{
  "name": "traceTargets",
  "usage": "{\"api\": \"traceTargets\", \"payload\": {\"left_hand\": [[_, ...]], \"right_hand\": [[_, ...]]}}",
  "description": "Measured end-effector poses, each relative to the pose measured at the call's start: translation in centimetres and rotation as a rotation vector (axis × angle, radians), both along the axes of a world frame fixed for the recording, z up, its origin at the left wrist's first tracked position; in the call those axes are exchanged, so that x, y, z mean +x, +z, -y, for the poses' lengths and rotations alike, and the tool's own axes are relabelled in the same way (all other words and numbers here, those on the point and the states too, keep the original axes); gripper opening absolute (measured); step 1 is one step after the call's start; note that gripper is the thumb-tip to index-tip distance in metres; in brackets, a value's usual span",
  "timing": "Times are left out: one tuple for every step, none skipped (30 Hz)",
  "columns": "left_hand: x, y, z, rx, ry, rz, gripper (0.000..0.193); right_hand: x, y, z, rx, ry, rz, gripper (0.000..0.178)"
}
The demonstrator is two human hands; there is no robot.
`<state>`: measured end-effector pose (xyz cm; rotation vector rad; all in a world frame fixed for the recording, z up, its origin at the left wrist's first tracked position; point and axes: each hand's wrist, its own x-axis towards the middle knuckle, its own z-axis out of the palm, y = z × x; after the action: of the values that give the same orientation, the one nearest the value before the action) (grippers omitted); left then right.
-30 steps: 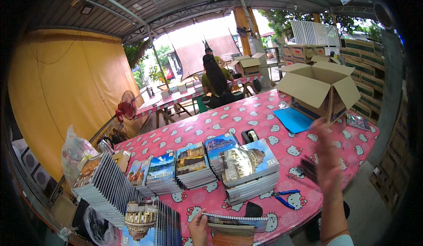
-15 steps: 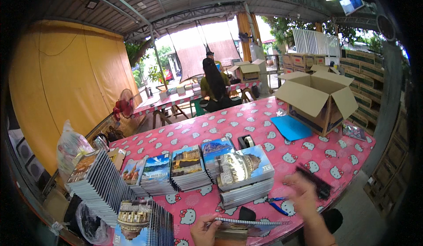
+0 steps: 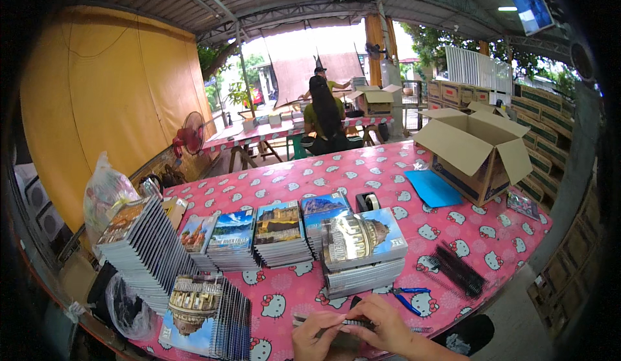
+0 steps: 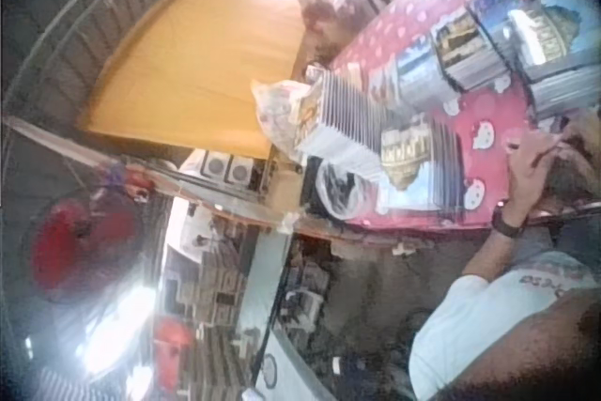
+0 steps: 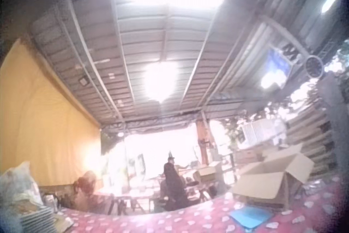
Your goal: The person assembles notebooks by applying black tape to the spiral spines. They take a notebook from a stack, apply a strip of tape along the spiral edge, press it down firmly by hand using a small block, and then place the completed notebook onto a separate stack.
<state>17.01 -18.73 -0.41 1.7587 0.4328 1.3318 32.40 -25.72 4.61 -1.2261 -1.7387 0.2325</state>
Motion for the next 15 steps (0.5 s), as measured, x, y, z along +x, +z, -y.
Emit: {"api": "traceTargets", "payload": {"left_hand": [[0.0,-0.1,0.3,-0.085,-0.022,0.010,0.017],[0.1,-0.2,0.5,-0.121,-0.028,0.036,0.015],[0.2,0.0,0.6,-0.153,-0.033,0.061,0.014],[0.3,0.0,0.8,-0.185,-0.038,0.085,0.013],[0.3,-0.1,0.9,-0.202,-0.049,0.118,0.011],[0.3,-0.5,0.9,-0.219,-0.059,0.151,0.010],[0.2,-0.7,0.9,-0.236,-0.067,0.185,0.009],[0.1,-1.0,0.8,-0.203,-0.074,0.173,0.010],[-0.1,-1.3,0.6,-0.173,-0.076,0.167,0.010],[-0.3,-1.6,0.5,-0.143,-0.073,0.161,0.010],[-0.4,-1.8,0.4,-0.096,-0.069,0.161,0.011],[-0.2,-1.8,0.3,-0.048,-0.059,0.160,0.011],[-0.1,-1.8,0.3,-0.007,-0.048,0.153,0.011],[-0.1,-1.6,0.3,0.005,-0.037,0.148,0.013],[0.2,-1.2,0.4,0.018,-0.031,0.143,0.015]], "right_hand": [[0.0,0.0,-0.1,-0.011,0.006,0.004,0.024],[0.1,0.1,-0.1,-0.023,0.011,0.008,0.025],[0.1,0.2,-0.2,-0.023,0.023,0.010,0.025],[0.1,0.4,-0.3,-0.024,0.034,0.012,0.026],[0.0,0.4,-0.3,-0.024,0.047,0.014,0.026],[0.0,0.4,-0.4,-0.021,0.059,0.007,0.026],[-0.1,0.3,-0.5,-0.017,0.075,-0.001,0.026],[-0.3,0.3,-0.6,-0.014,0.093,-0.009,0.026],[-0.3,0.3,-0.7,-0.018,0.111,0.015,0.025],[-0.3,0.4,-0.7,-0.021,0.134,0.038,0.025],[-0.3,0.4,-0.8,-0.030,0.162,0.063,0.025],[-0.2,0.5,-0.8,-0.026,0.139,0.104,0.025],[-0.1,0.6,-0.7,-0.026,0.118,0.141,0.025],[0.0,0.7,-0.6,-0.025,0.099,0.179,0.025],[0.0,0.7,-0.3,-0.014,0.046,0.247,0.023]]}}
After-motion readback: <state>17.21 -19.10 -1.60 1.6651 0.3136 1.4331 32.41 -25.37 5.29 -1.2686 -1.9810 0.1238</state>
